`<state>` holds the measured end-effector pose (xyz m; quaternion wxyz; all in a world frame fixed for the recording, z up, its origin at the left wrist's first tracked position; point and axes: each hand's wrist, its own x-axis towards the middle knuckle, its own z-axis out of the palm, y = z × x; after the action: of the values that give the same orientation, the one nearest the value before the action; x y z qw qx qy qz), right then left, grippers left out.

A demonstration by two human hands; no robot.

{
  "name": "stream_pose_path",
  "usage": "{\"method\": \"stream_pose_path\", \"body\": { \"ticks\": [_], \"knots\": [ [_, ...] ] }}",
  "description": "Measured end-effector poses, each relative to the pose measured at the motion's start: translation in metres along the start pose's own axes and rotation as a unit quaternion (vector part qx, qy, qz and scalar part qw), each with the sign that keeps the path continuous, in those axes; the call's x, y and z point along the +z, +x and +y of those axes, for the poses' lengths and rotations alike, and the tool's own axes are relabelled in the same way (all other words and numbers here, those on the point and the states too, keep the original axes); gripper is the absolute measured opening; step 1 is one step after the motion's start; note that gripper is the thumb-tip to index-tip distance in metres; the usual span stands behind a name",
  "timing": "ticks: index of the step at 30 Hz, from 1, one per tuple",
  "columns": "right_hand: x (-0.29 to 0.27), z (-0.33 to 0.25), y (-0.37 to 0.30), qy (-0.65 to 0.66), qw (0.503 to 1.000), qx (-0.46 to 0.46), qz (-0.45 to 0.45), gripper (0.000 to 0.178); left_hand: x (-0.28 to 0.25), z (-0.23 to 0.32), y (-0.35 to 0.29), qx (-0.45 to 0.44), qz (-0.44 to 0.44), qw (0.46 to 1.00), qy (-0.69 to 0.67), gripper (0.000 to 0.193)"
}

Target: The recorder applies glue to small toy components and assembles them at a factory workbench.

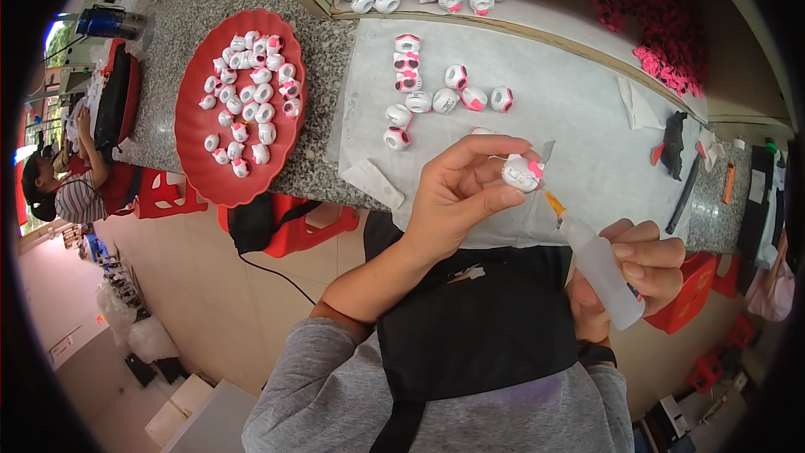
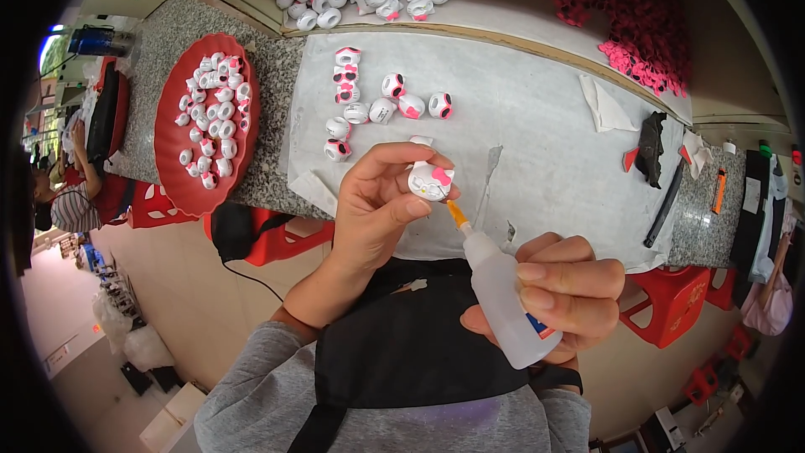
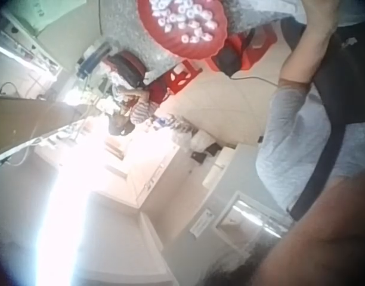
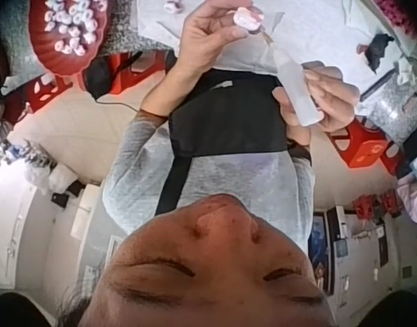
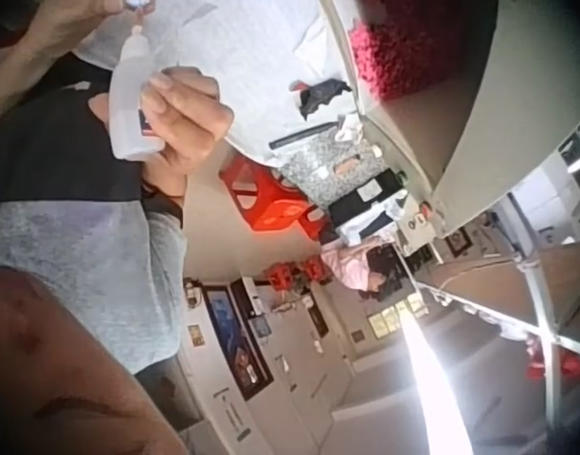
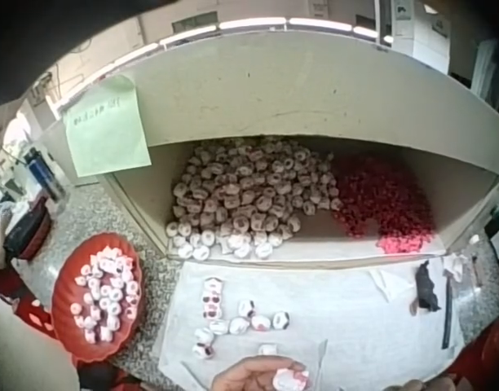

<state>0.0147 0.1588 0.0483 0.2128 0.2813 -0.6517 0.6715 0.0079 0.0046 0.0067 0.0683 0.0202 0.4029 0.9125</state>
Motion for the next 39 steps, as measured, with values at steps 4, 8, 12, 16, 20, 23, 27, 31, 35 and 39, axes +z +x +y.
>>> {"method": "stream_pose_path", "body": {
  "ticks": [4, 8, 12, 16, 20, 23, 27, 31, 35, 39],
  "knots": [
    [0.002, 0.001, -0.003, -0.023, 1.0, 0.003, -0.012, 0.042, 0.0, -0.001, -0.001, -0.004, -0.003, 1.0, -0.001, 0.036],
    [0.003, -0.001, -0.004, -0.052, 0.999, 0.015, -0.009, 0.038, 0.002, -0.001, -0.001, -0.01, 0.005, 1.0, -0.002, 0.035],
    [0.002, 0.001, -0.004, -0.044, 0.999, 0.006, -0.003, 0.038, 0.002, -0.001, 0.001, 0.034, -0.009, 0.999, 0.037, 0.036],
    [0.002, -0.002, -0.001, -0.051, 0.998, 0.022, -0.009, 0.038, 0.0, -0.002, 0.002, 0.089, -0.029, 0.99, 0.105, 0.036],
    [0.007, -0.001, -0.007, -0.063, 0.997, 0.028, 0.033, 0.038, -0.002, -0.003, 0.001, 0.099, -0.035, 0.985, 0.137, 0.035],
    [0.006, -0.002, -0.001, -0.043, 0.999, 0.029, -0.005, 0.038, 0.0, -0.002, 0.001, 0.093, -0.038, 0.985, 0.143, 0.034],
    [0.003, -0.004, -0.001, -0.037, 0.998, 0.048, -0.021, 0.038, 0.001, -0.001, 0.001, 0.096, -0.037, 0.981, 0.161, 0.032],
    [0.001, 0.0, -0.002, -0.043, 0.998, 0.037, -0.008, 0.038, -0.002, -0.003, 0.002, 0.112, -0.033, 0.976, 0.184, 0.032],
    [-0.001, 0.003, 0.005, -0.061, 0.998, 0.019, 0.009, 0.036, -0.001, -0.003, 0.005, 0.131, -0.047, 0.973, 0.186, 0.032],
    [-0.022, 0.018, 0.017, -0.053, 0.994, 0.095, 0.011, 0.024, -0.01, 0.004, 0.005, 0.133, 0.012, 0.983, 0.125, 0.034]
  ]
}}
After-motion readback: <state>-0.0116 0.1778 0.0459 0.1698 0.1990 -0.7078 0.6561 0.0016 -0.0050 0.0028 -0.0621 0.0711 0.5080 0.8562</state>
